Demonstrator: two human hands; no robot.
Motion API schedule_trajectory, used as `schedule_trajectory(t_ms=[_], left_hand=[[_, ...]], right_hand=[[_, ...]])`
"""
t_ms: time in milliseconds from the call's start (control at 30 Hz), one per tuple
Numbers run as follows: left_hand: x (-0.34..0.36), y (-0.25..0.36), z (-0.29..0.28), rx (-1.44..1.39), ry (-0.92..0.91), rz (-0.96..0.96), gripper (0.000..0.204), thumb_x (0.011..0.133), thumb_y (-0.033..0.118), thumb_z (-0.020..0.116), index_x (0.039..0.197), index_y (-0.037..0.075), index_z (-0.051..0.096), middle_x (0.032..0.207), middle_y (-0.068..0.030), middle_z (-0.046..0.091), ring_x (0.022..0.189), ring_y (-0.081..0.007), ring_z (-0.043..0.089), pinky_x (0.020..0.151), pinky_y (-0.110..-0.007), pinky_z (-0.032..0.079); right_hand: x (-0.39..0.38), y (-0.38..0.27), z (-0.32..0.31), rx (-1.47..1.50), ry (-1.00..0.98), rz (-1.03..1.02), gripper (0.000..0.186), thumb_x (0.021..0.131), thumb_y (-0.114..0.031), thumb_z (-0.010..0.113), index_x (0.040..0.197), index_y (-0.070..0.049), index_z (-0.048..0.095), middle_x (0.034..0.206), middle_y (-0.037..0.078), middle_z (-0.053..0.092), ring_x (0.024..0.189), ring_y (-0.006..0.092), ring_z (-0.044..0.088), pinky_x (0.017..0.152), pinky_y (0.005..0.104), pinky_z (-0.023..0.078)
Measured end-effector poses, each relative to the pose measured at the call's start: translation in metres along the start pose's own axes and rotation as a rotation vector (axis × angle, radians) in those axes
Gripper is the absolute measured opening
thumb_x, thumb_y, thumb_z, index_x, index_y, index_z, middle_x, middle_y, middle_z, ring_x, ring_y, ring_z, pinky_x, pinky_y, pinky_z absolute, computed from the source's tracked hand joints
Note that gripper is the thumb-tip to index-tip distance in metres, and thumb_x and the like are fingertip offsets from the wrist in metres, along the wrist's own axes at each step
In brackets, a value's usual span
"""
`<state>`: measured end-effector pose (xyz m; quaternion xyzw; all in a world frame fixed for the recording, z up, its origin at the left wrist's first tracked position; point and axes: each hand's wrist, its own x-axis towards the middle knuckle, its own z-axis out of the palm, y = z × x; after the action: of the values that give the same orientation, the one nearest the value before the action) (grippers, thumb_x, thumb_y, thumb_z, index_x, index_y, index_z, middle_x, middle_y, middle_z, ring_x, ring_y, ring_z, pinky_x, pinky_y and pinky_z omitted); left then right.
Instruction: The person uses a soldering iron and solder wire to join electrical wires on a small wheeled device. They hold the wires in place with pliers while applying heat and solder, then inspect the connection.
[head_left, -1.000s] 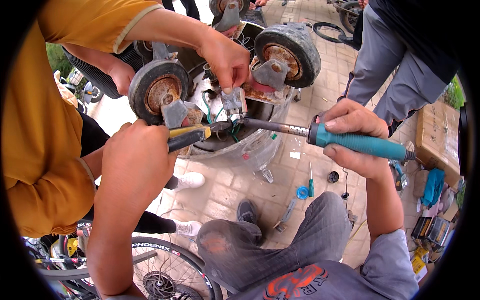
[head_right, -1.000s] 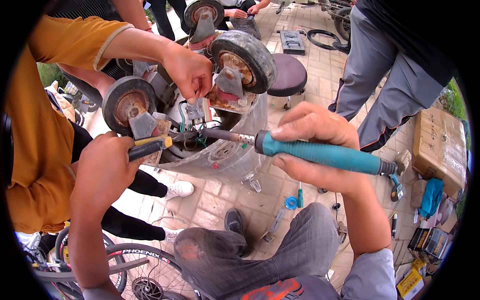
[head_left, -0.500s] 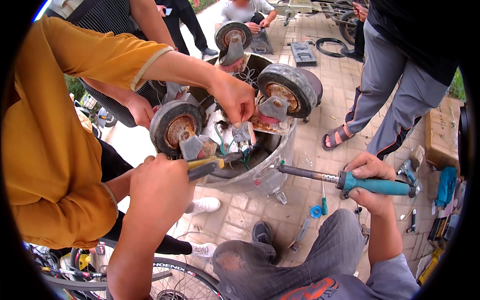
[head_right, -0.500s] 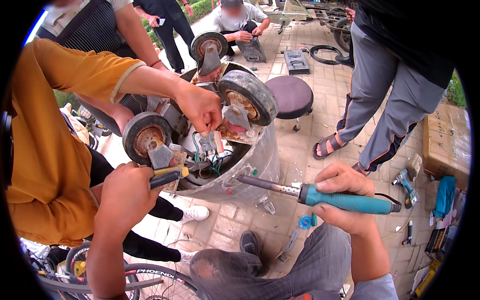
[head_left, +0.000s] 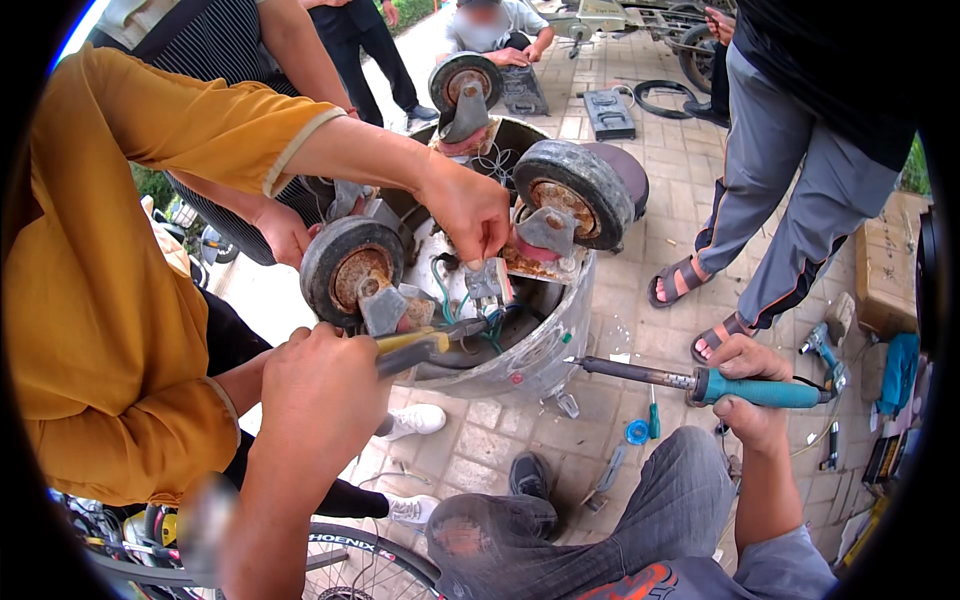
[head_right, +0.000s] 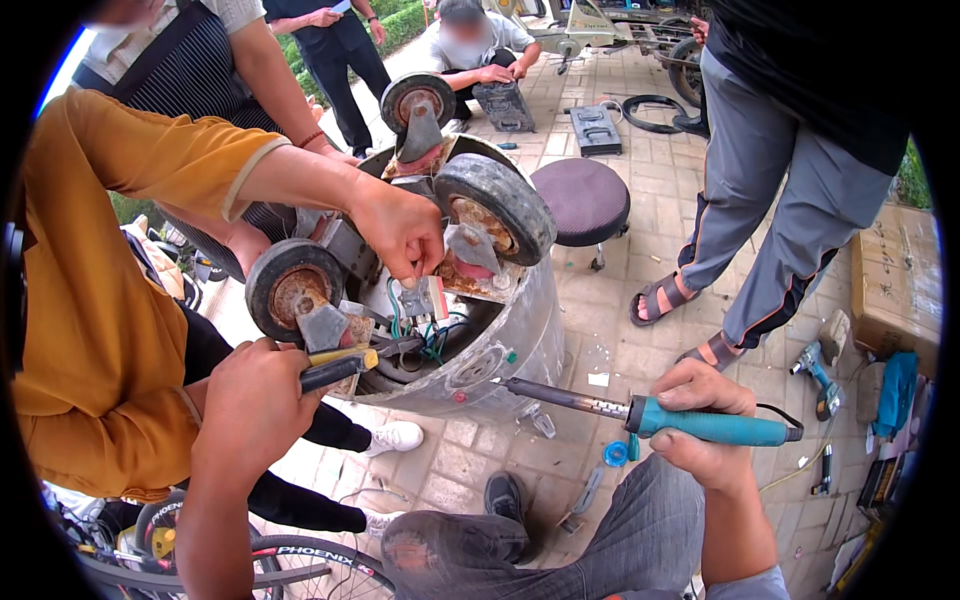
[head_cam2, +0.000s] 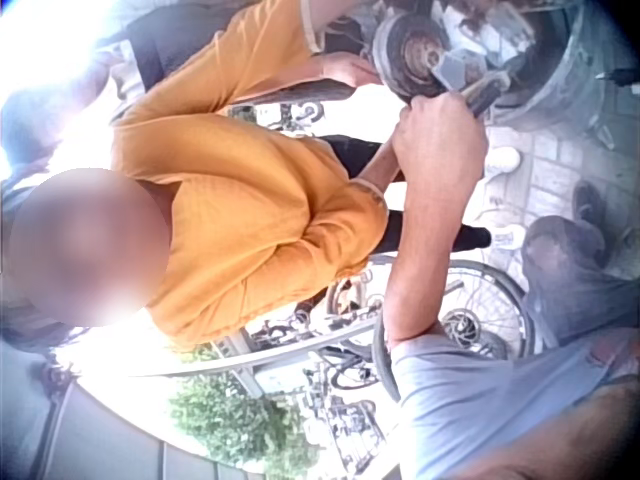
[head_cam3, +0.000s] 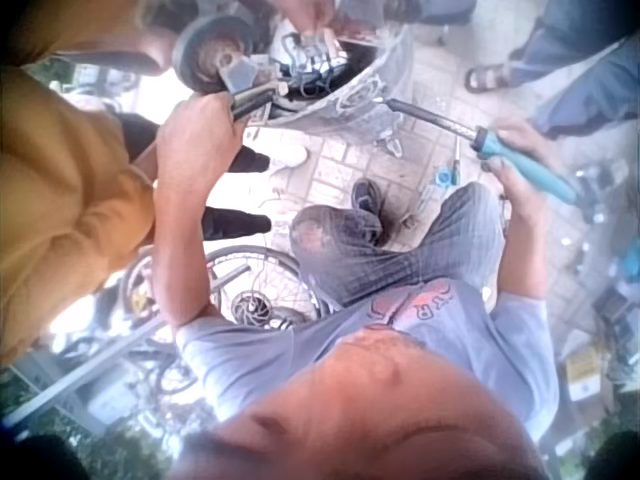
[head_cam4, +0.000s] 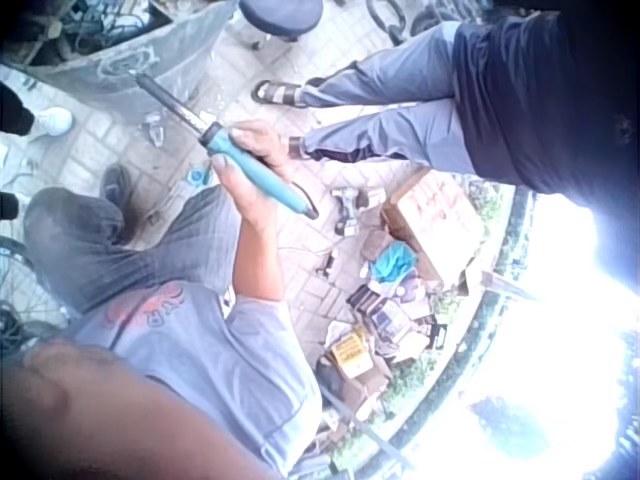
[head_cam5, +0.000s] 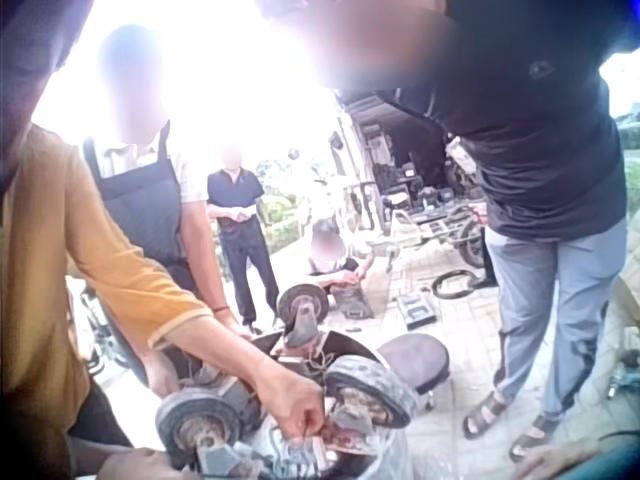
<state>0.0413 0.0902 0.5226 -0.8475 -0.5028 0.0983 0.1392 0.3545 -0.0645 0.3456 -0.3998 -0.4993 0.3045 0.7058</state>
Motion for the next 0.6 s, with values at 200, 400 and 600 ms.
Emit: schedule_trajectory(t_ms=[200, 400, 600], left_hand=[[0.0, 0.002, -0.002, -0.003, -0.018, -0.015, 0.023, 0.074, 0.019, 0.065, 0.082, -0.001, 0.074, 0.082, -0.0216, 0.067, 0.082, -0.0352, 0.065, 0.076, -0.043, 0.052], [0.001, 0.001, -0.002, 0.007, -0.033, -0.021, 0.023, 0.074, 0.019, 0.064, 0.082, -0.001, 0.073, 0.083, -0.0218, 0.067, 0.082, -0.0356, 0.065, 0.077, -0.043, 0.052], [0.002, 0.001, -0.003, 0.008, -0.032, -0.018, 0.023, 0.075, 0.019, 0.064, 0.083, 0.0, 0.073, 0.084, -0.0218, 0.067, 0.082, -0.0359, 0.065, 0.077, -0.043, 0.052]], right_hand=[[-0.005, 0.003, -0.002, 0.026, 0.011, 0.003, 0.035, 0.07, -0.017, 0.084, 0.098, -0.006, 0.067, 0.089, 0.015, 0.064, 0.072, 0.0168, 0.061, 0.063, 0.0277, 0.047], [-0.009, 0.002, -0.002, 0.046, 0.04, 0.02, 0.035, 0.071, -0.017, 0.085, 0.098, -0.005, 0.066, 0.089, 0.015, 0.064, 0.072, 0.0175, 0.063, 0.064, 0.0282, 0.049], [-0.013, 0.004, -0.006, 0.049, 0.039, 0.028, 0.035, 0.072, -0.017, 0.085, 0.098, -0.004, 0.066, 0.089, 0.015, 0.064, 0.072, 0.0176, 0.063, 0.063, 0.0278, 0.049]])
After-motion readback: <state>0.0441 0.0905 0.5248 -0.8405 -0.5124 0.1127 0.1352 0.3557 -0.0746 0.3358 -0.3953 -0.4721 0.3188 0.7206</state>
